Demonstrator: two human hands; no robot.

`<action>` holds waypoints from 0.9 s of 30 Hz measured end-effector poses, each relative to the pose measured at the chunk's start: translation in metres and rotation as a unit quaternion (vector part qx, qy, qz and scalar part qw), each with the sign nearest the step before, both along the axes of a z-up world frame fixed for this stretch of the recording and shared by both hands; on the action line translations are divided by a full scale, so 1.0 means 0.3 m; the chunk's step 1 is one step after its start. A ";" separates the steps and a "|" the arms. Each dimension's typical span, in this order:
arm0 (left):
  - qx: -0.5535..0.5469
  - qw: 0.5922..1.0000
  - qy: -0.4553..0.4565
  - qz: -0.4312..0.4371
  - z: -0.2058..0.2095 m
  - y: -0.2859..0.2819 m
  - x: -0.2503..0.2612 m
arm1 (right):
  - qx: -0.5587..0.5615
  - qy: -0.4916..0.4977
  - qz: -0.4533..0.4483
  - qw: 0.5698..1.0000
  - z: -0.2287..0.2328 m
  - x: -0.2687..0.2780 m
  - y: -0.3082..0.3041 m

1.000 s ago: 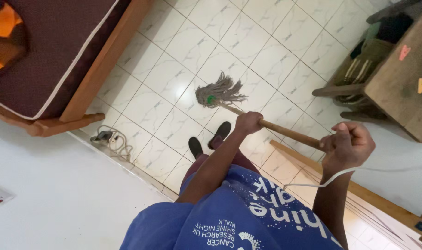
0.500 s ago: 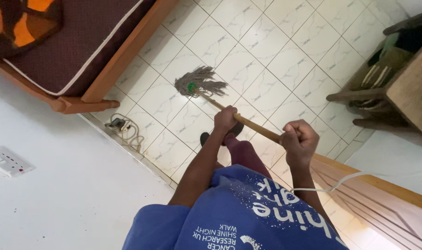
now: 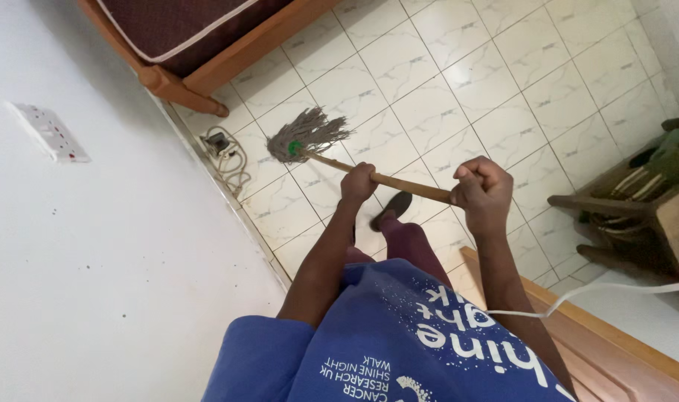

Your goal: The person mops the tiled floor of a room by moving the mop head back and forth while standing and holding the wooden handle.

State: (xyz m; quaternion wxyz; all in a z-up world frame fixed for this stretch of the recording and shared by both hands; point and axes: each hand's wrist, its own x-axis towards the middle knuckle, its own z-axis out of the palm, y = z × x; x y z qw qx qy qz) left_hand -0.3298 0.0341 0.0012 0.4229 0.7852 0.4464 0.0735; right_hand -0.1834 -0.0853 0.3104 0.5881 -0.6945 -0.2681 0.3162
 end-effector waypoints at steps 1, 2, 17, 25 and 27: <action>0.002 1.000 0.021 0.004 -0.008 0.013 -0.035 | -0.011 0.010 0.017 1.000 -0.006 -0.019 0.026; 0.004 0.999 0.042 0.008 -0.015 0.023 -0.069 | -0.023 0.019 0.033 0.999 -0.011 -0.038 0.053; 0.064 0.940 -0.069 0.328 -0.051 -0.006 -0.339 | -0.026 -0.013 0.317 0.948 0.083 -0.267 0.379; 0.050 0.897 -0.042 0.437 -0.031 -0.145 -0.475 | -0.050 -0.014 0.444 0.894 0.124 -0.433 0.485; 0.025 0.887 -0.037 0.460 -0.015 -0.203 -0.517 | -0.056 0.006 0.467 0.883 0.109 -0.475 0.494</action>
